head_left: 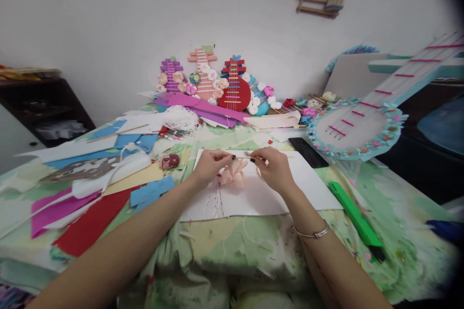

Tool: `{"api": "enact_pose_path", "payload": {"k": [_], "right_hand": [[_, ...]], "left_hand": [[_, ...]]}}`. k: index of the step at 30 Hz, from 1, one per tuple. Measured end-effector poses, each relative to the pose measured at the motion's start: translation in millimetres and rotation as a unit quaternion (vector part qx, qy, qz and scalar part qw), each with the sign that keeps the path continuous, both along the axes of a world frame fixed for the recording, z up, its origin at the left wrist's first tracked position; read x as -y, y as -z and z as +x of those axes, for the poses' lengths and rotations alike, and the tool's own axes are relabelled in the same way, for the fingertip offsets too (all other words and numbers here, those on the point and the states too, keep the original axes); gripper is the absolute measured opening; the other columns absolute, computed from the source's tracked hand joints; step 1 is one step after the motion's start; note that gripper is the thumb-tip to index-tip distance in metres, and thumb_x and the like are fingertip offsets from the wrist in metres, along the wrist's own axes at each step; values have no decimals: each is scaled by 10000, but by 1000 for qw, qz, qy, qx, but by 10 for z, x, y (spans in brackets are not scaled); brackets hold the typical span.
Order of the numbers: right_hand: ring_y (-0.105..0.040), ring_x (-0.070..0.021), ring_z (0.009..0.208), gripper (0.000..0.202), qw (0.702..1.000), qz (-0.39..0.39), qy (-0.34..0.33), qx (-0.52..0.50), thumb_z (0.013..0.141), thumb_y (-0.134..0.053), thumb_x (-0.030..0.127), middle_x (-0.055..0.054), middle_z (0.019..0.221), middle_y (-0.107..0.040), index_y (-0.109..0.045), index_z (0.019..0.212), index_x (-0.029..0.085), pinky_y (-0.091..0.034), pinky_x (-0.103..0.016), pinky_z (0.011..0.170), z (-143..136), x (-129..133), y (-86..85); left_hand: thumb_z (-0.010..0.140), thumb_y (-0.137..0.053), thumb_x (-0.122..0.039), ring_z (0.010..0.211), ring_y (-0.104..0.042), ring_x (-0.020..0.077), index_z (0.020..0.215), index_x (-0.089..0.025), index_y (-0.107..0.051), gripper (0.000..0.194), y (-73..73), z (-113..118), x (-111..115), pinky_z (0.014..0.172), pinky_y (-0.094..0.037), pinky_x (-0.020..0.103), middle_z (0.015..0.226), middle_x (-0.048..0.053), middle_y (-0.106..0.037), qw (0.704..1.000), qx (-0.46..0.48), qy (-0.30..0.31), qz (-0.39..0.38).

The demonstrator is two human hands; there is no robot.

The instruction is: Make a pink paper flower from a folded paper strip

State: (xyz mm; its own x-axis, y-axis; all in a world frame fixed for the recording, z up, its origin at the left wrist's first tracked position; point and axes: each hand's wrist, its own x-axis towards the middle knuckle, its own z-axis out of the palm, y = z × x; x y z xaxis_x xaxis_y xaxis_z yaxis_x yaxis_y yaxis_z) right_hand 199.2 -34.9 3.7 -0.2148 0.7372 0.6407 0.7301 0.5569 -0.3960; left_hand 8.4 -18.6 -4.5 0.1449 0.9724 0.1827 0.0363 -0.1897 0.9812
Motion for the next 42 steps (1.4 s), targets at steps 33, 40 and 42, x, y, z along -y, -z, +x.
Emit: {"api": "enact_pose_path", "payload": {"k": [33, 40, 42], "right_hand": [[-537, -132, 673, 281, 997, -3, 59, 52, 845, -484, 336, -14, 681, -607, -621, 660, 173, -233, -308, 690, -46, 78, -88], [-543, -167, 749, 345, 991, 37, 103, 79, 803, -518, 450, -33, 697, -610, -598, 632, 162, -194, -341, 735, -107, 108, -32], [-537, -173, 749, 373, 989, 31, 105, 98, 795, -509, 480, -33, 680, -599, -593, 622, 161, -189, -342, 733, -119, 112, -20]], "left_hand": [[668, -666, -301, 697, -617, 164, 770, -100, -698, 228, 21, -27, -21, 671, -474, 256, 756, 75, -703, 990, -92, 42, 95], [672, -666, -280, 729, -623, 172, 762, -115, -706, 192, 7, 0, 31, 705, -472, 268, 754, 69, -708, 986, -109, 35, 118], [677, -662, -278, 731, -623, 173, 764, -122, -709, 185, 2, 8, 45, 706, -469, 268, 756, 65, -710, 985, -116, 37, 122]]}}
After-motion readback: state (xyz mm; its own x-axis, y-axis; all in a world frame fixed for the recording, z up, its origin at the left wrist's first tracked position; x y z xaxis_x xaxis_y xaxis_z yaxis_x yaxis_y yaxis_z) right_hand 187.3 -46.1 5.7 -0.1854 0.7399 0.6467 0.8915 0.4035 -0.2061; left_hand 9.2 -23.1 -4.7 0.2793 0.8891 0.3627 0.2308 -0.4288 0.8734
